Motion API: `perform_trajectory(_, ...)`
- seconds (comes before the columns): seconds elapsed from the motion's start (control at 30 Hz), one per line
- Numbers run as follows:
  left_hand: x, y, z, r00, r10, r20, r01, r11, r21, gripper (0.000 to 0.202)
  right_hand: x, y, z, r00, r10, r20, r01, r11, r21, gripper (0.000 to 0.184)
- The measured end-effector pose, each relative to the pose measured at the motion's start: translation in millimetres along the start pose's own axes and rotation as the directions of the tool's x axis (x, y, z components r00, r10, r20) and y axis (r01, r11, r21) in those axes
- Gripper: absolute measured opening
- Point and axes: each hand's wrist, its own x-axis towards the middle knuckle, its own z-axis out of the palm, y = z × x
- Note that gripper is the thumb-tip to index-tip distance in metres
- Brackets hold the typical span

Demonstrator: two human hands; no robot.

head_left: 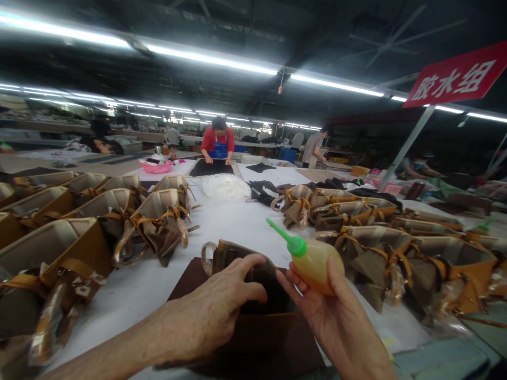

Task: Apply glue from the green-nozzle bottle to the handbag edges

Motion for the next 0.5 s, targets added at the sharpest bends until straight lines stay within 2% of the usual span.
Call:
perform_trajectory(0.23,0,-8,6.3,0.974,-0.16,0.158,0.16,0.987,0.011,0.055,-4,1,0,1.0,0.002,0.01,-0.002,1.0,-0.002,0.029)
perform_trajectory(0.3,5,-11,4.8,0.967,-0.162,0.198,0.157,0.987,0.042,0.049,-4,1,0,1.0,0.0,-0.002,0.0,1.0,-0.003,0.031)
perform_trajectory(0.4,24,-16,-3.1,0.958,-0.106,0.265,0.083,0.992,0.097,0.041,-5,2,1,1.0,-0.017,-0.01,0.017,1.0,-0.013,0.038)
perform_trajectory(0.43,32,-18,-6.4,0.945,-0.112,0.308,0.087,0.992,0.096,0.039,-5,2,2,1.0,-0.02,-0.006,0.019,1.0,-0.018,0.04)
perform_trajectory(0.5,45,-25,-12.6,0.889,-0.198,0.412,0.186,0.98,0.071,0.029,-4,2,2,1.0,-0.022,0.002,0.022,0.999,-0.033,0.041)
